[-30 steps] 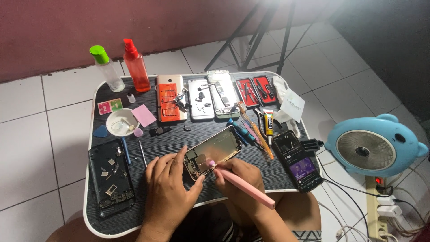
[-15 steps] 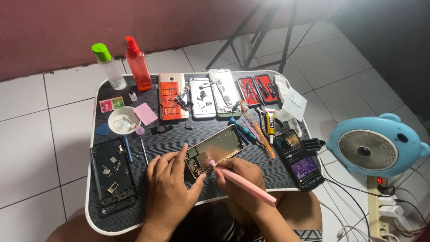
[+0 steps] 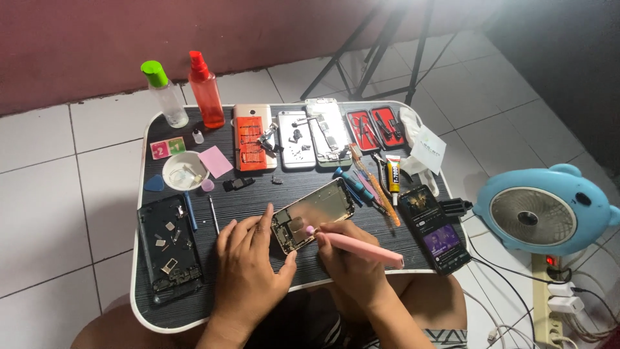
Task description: The person cleans the back of a disassembled smartphone using a pink cotton swab. They wipe the metal backplate and internal areas, then briefly use a small brush to clean the device further.
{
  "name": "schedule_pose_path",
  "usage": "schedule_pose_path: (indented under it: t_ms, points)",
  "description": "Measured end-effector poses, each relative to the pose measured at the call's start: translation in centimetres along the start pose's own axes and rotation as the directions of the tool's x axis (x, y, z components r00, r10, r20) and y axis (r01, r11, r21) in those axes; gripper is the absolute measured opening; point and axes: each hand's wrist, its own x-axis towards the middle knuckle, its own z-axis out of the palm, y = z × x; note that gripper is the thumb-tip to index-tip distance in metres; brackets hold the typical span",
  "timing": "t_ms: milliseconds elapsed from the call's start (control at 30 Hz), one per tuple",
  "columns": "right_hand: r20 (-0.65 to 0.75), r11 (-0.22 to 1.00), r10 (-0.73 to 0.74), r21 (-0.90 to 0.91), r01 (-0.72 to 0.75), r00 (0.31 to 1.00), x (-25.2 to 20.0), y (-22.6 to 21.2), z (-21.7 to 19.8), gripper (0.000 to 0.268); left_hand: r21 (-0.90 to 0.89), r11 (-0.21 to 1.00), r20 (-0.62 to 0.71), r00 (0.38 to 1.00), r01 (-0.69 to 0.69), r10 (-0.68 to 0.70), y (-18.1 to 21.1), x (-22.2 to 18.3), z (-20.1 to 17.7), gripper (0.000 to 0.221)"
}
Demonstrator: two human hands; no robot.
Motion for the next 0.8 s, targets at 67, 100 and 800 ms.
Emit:
schedule_pose_path:
  t_ms: [67,100,800]
  points:
    - [0.001,0.999,0.020,-0.036,-0.020,1.000,-0.54,0.34,0.42,0.022,-0.004,1.000,0.008,1.000,0.006,-0.006,0.09,0.00,-0.19,0.085]
    - [0.000,0.997,0.036,-0.075,-0.036,0.999,-0.68,0.58,0.59,0.022,-0.011,1.000,0.010,1.000,0.010,-0.010,0.15,0.11,-0.22,0.084]
    - [0.004,0.997,0.040,-0.066,-0.040,0.999,-0.58,0.20,0.54,0.024,0.001,1.000,-0.009,1.000,0.012,-0.012,-0.09,-0.08,0.23,0.082]
